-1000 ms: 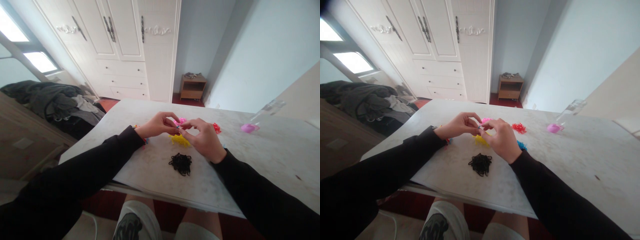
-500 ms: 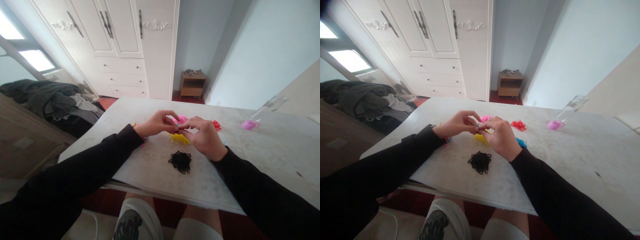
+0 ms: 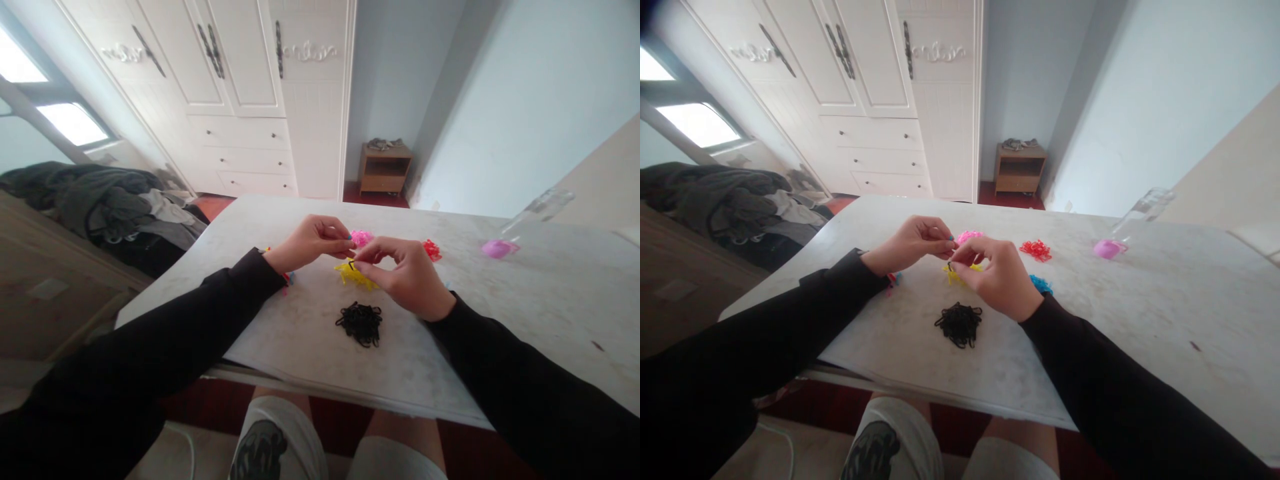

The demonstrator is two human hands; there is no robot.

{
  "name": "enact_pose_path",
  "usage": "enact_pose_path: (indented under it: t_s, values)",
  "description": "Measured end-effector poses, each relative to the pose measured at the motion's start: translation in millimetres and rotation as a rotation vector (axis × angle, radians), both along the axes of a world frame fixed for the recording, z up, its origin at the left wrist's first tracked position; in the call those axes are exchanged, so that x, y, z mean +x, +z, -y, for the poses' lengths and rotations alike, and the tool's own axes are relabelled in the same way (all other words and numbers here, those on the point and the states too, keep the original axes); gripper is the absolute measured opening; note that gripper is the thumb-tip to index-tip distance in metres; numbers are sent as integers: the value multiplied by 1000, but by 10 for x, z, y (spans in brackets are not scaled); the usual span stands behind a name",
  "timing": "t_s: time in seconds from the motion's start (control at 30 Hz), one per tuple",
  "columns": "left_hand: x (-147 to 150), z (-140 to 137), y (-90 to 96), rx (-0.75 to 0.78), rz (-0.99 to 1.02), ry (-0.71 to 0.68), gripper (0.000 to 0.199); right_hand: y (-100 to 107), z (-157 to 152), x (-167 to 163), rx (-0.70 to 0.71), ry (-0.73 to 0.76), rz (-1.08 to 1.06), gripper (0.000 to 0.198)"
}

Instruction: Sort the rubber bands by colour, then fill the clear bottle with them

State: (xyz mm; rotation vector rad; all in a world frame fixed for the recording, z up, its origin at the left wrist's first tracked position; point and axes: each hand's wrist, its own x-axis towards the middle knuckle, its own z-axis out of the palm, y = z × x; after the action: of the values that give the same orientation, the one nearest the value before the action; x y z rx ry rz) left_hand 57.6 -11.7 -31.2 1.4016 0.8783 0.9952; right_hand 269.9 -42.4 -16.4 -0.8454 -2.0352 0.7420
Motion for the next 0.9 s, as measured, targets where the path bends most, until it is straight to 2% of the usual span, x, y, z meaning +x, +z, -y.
enact_pose_path:
  t_s: [0.23, 0.4, 0.47, 0.53, 0.67, 0.73, 0.83, 0.9]
  values:
    - [3, 15, 1, 21, -77, -35, 29, 44, 44, 34, -67, 454, 150, 13]
    - [-12, 20, 8, 64, -119, -62, 25, 26, 38, 32, -22, 546, 254, 15]
    - [-6, 22, 9, 76, -109, -92, 23, 18, 42, 25, 18, 518, 246, 13]
    - [1, 26, 12, 73, -86, -135, 23, 17, 49, 16, 76, 424, 194, 11]
    - [8, 32, 23, 46, -50, -179, 29, 28, 35, 7, 208, 80, 67, 12]
    - [8, 34, 24, 38, -39, -181, 31, 23, 6, 10, 231, -21, 50, 9]
    - [10, 38, 20, 18, -29, -170, 35, -11, -44, 13, 181, -5, 85, 14]
    - [14, 43, 23, 3, -35, -174, 37, -40, -63, 8, 138, 21, 103, 10]
